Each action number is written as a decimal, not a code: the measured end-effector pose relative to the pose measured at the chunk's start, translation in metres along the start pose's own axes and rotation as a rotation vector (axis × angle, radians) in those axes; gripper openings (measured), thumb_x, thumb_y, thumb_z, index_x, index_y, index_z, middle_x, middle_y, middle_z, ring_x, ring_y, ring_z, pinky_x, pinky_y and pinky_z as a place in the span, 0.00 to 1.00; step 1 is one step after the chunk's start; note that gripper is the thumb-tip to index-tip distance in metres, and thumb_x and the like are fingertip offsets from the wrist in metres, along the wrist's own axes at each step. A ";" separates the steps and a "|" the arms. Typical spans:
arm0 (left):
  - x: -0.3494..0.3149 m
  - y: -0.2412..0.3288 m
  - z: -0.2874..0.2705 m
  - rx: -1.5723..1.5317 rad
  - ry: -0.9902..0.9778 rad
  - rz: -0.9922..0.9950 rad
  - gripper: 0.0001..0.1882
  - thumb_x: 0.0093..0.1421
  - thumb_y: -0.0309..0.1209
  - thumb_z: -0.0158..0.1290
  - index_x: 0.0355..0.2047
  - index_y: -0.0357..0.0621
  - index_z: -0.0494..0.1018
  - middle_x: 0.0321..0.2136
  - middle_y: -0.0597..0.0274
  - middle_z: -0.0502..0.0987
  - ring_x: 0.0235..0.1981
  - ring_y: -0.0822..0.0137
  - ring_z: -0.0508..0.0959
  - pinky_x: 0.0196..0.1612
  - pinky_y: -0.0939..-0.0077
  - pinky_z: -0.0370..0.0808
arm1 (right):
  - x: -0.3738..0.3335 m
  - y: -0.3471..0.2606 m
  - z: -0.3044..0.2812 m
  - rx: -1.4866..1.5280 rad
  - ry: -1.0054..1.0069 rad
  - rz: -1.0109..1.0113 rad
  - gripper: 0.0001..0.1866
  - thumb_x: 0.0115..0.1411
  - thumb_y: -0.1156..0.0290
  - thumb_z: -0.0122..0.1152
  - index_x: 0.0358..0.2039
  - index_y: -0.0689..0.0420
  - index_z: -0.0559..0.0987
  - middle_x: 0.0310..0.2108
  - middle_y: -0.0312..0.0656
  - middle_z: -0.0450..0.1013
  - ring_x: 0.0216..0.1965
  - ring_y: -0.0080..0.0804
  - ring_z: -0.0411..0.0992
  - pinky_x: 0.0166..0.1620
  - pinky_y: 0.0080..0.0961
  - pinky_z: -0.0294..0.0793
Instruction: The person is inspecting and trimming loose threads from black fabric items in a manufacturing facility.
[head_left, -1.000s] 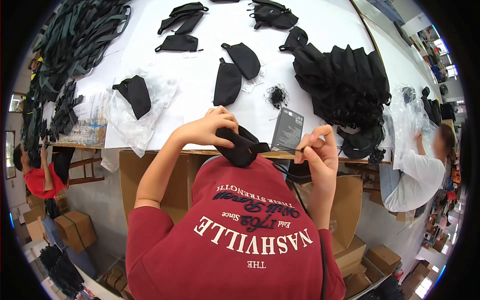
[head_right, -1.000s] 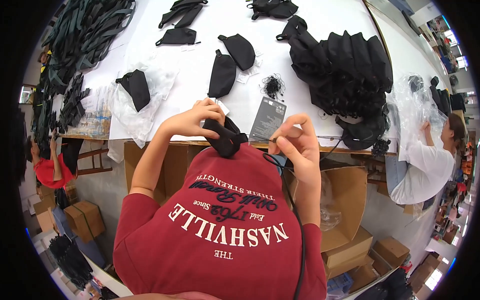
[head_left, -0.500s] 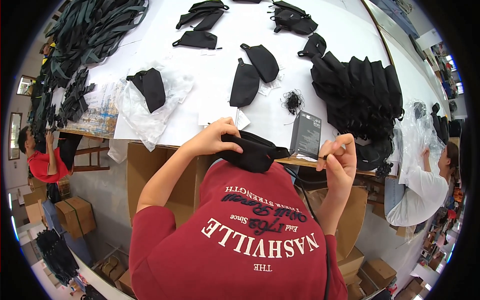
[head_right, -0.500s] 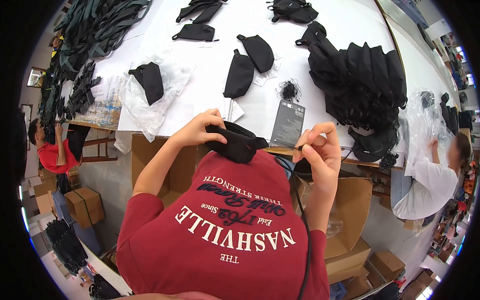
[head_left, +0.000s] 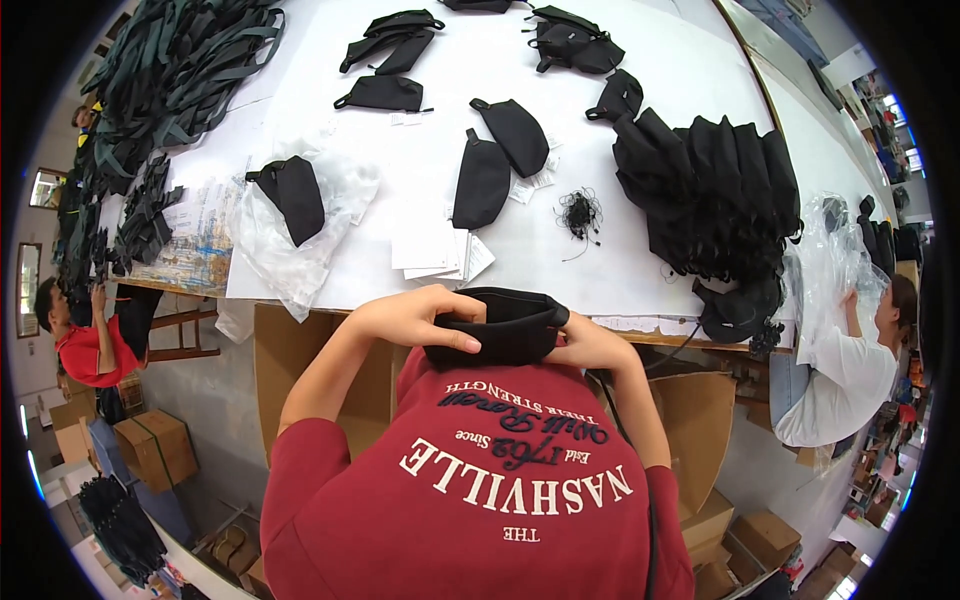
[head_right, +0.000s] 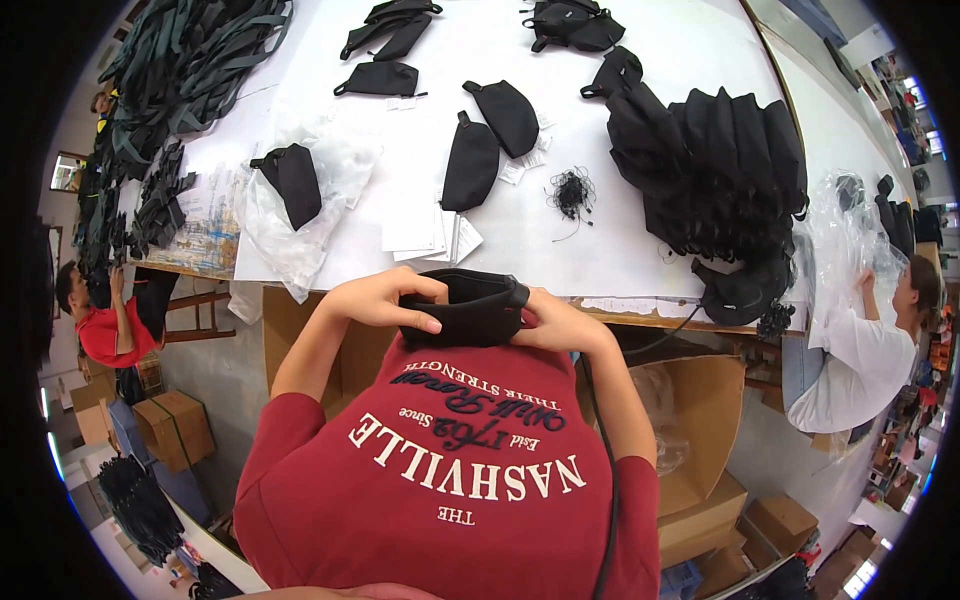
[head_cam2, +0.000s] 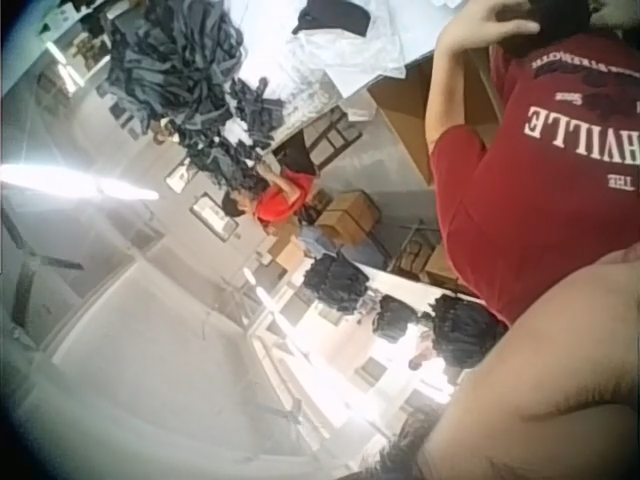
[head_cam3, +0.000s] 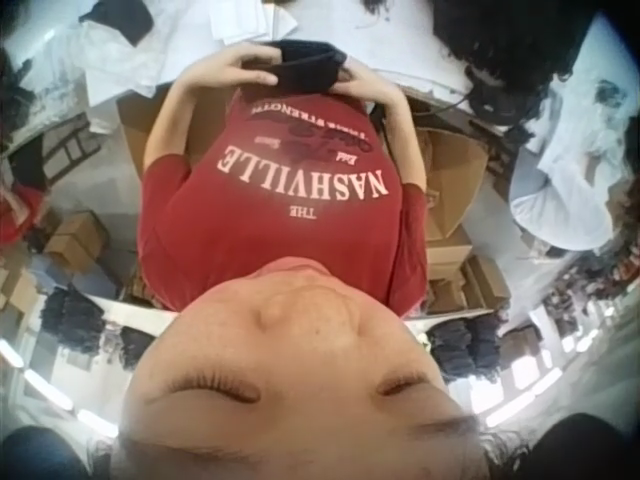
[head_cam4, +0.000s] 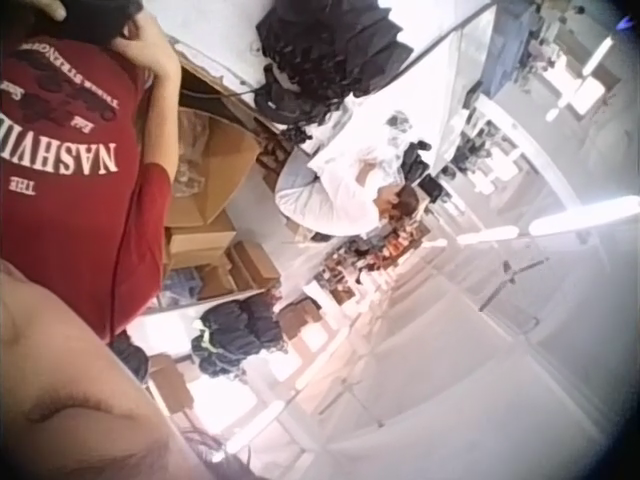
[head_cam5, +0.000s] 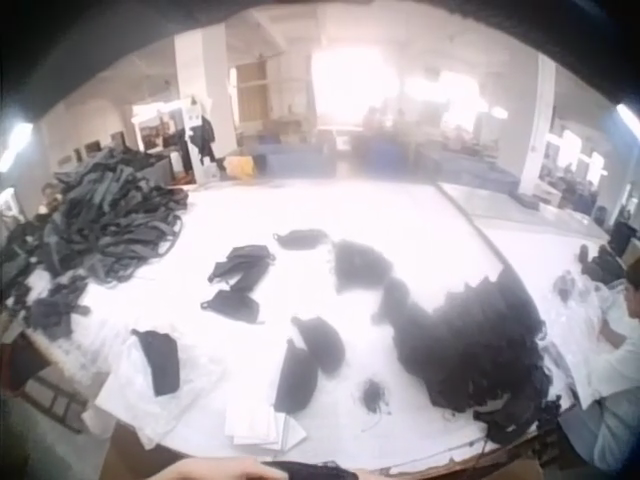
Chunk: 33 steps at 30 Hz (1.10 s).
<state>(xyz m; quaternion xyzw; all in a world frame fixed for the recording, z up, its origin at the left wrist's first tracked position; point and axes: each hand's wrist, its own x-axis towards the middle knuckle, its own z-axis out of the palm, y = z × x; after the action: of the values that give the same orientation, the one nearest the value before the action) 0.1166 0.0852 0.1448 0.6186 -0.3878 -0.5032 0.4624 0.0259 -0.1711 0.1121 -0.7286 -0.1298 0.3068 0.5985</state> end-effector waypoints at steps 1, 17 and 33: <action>-0.002 -0.002 0.000 -0.001 0.005 -0.001 0.13 0.56 0.37 0.56 0.30 0.38 0.70 0.20 0.63 0.70 0.24 0.74 0.66 0.29 0.79 0.64 | 0.003 0.000 0.003 0.018 0.066 0.058 0.24 0.50 0.75 0.57 0.51 0.58 0.70 0.49 0.49 0.69 0.52 0.37 0.67 0.54 0.29 0.64; -0.009 -0.004 -0.012 0.280 0.664 -0.328 0.10 0.55 0.35 0.54 0.33 0.42 0.73 0.22 0.51 0.74 0.23 0.56 0.74 0.29 0.71 0.69 | -0.040 0.060 -0.072 0.665 0.776 0.057 0.10 0.55 0.71 0.62 0.36 0.60 0.75 0.22 0.34 0.72 0.21 0.18 0.71 0.23 0.13 0.63; 0.046 0.016 -0.010 0.960 0.478 0.050 0.08 0.49 0.35 0.58 0.27 0.45 0.75 0.22 0.61 0.68 0.26 0.60 0.73 0.29 0.70 0.69 | -0.009 -0.011 -0.050 -0.297 1.046 -0.291 0.08 0.51 0.78 0.61 0.33 0.63 0.76 0.27 0.36 0.68 0.27 0.24 0.64 0.31 0.18 0.62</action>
<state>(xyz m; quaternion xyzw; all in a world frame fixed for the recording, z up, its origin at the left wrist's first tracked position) 0.1350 0.0396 0.1490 0.8483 -0.4729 -0.1033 0.2145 0.0513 -0.2127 0.1299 -0.8345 0.0433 -0.2028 0.5104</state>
